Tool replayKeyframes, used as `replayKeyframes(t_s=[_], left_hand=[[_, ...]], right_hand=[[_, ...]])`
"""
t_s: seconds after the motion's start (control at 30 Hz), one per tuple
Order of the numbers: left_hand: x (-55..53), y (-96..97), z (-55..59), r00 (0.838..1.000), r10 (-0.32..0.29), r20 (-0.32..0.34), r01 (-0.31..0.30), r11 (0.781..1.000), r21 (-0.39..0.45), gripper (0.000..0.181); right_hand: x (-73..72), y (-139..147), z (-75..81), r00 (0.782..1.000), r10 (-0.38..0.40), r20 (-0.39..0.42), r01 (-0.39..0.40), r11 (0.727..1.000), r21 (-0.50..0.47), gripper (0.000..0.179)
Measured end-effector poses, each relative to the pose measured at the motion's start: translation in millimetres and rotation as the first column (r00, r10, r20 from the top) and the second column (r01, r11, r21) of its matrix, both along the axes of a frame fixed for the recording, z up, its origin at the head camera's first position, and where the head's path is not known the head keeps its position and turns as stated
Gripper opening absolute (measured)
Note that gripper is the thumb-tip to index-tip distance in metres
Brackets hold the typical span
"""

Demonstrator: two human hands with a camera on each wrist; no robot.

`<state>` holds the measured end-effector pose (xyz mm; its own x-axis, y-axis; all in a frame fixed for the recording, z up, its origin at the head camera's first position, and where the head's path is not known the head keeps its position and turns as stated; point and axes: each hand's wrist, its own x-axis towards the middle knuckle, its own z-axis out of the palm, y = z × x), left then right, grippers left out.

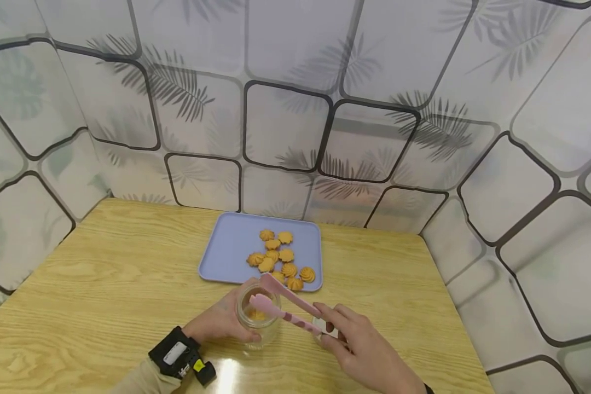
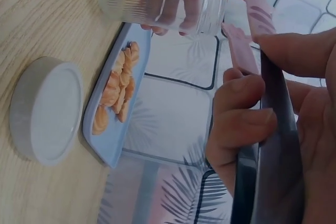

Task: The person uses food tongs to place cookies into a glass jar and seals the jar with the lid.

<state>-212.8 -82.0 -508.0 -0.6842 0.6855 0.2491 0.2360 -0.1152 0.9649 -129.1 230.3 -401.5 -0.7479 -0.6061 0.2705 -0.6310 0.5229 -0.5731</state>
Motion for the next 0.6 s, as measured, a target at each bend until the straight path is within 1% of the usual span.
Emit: replayKeyframes(t_s=[0.07,0.13,0.2,0.3,0.37,0.47,0.53,0.6], left_hand=[[0.8,0.0,-0.6,1.000,0.014,-0.002,-0.014,1.000,-0.006,0.087],[1.3,-0.5,-0.2,1.000,0.027,0.003,-0.027,1.000,-0.007,0.086],[1.6,-1.7,0.1,0.999,0.037,0.001,-0.037,0.999,-0.006,0.086],[1.4,-4.7,1.4,0.999,0.036,0.014,-0.036,0.999,-0.005,0.088],[1.1,-6.7,1.9,0.999,0.038,0.023,-0.038,0.999,-0.008,0.088],[0.3,-7.8,2.7,0.999,0.037,0.025,-0.036,0.999,-0.014,0.088],[-0.3,-5.9,2.7,0.999,0.029,0.020,-0.029,0.999,-0.014,0.088],[-0.5,-3.1,2.3,1.000,0.015,0.012,-0.014,1.000,-0.010,0.088]], right_hand=[[-4.8,1.5,-2.7,0.999,-0.043,-0.012,0.043,0.999,-0.028,0.050],[-13.6,2.0,-5.8,0.993,-0.120,-0.011,0.120,0.993,-0.023,0.049],[-26.1,1.6,-10.2,0.977,-0.212,-0.004,0.212,0.977,0.032,0.048],[-49.4,-1.7,-19.1,0.946,-0.322,0.034,0.313,0.936,0.161,0.049],[-65.1,-4.8,-26.0,0.930,-0.364,0.051,0.343,0.909,0.236,0.050],[-83.7,-9.4,-35.1,0.918,-0.391,0.060,0.360,0.889,0.284,0.050],[-91.0,-11.4,-38.9,0.913,-0.403,0.065,0.368,0.881,0.297,0.050],[-94.8,-12.7,-40.9,0.905,-0.417,0.080,0.375,0.873,0.310,0.051]])
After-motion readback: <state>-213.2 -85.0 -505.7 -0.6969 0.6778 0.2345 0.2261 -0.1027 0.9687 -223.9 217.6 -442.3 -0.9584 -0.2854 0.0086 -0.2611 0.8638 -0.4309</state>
